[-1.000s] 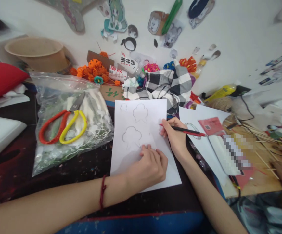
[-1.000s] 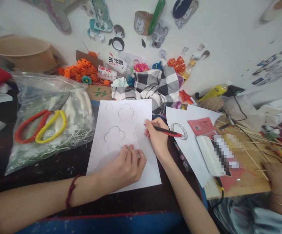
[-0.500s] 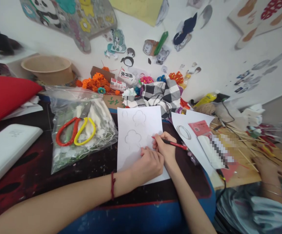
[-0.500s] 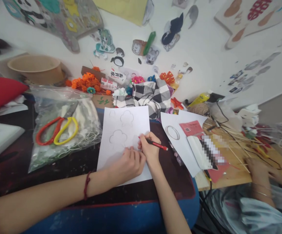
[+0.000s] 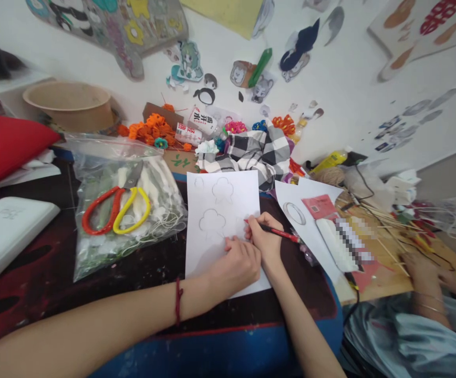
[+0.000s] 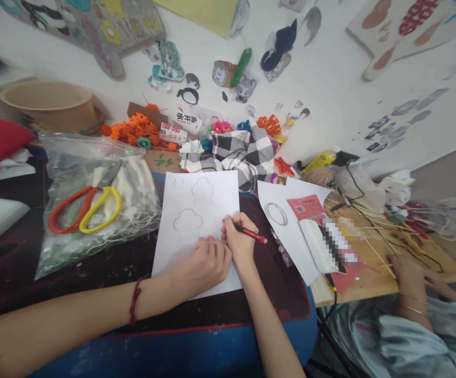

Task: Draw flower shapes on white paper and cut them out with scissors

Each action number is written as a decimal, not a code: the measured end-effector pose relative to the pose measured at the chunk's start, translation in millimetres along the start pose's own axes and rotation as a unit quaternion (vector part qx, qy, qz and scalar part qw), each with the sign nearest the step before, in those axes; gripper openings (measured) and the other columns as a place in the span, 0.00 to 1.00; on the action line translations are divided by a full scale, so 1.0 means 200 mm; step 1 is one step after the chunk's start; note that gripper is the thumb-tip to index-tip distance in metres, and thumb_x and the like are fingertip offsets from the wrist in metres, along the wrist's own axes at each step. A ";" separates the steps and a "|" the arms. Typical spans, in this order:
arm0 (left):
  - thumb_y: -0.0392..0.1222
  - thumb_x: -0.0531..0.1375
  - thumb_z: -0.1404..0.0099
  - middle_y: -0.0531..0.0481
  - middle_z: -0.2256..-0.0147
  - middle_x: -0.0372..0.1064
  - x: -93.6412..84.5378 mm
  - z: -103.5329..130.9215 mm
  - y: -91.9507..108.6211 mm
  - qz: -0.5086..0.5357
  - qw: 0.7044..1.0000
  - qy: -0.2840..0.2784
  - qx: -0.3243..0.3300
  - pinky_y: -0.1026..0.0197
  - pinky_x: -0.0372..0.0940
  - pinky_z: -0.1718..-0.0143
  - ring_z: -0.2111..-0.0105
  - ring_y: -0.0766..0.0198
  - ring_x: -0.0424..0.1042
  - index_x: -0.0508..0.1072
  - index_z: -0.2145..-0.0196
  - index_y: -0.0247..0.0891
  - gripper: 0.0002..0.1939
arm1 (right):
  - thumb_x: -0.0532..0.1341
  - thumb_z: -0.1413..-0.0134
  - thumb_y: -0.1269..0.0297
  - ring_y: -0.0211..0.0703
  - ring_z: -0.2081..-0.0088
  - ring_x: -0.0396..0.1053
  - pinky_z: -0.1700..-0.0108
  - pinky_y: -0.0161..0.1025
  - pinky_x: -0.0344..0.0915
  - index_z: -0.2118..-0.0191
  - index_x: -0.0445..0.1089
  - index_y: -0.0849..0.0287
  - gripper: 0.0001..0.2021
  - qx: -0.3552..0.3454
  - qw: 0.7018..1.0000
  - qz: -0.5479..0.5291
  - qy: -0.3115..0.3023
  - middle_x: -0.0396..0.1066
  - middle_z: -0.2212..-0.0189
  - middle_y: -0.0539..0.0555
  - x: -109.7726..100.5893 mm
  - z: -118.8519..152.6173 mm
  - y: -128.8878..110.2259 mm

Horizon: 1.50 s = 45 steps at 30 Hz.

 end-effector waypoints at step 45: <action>0.29 0.53 0.35 0.36 0.69 0.77 -0.01 0.00 -0.01 0.020 0.999 -0.015 0.020 0.56 0.69 0.70 0.70 0.55 0.77 0.73 0.61 0.25 0.10 | 0.63 0.45 0.56 0.35 0.83 0.65 0.82 0.31 0.57 0.71 0.63 0.55 0.11 -0.021 0.998 -0.026 -0.058 0.68 0.82 0.44 -0.01 -0.11 0.00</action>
Point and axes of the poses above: each hand's wrist, its own z-axis away from the middle knuckle, its own x-axis out of the palm, y = z × x, the point moved 4 cm from there along -z, towards the middle knuckle
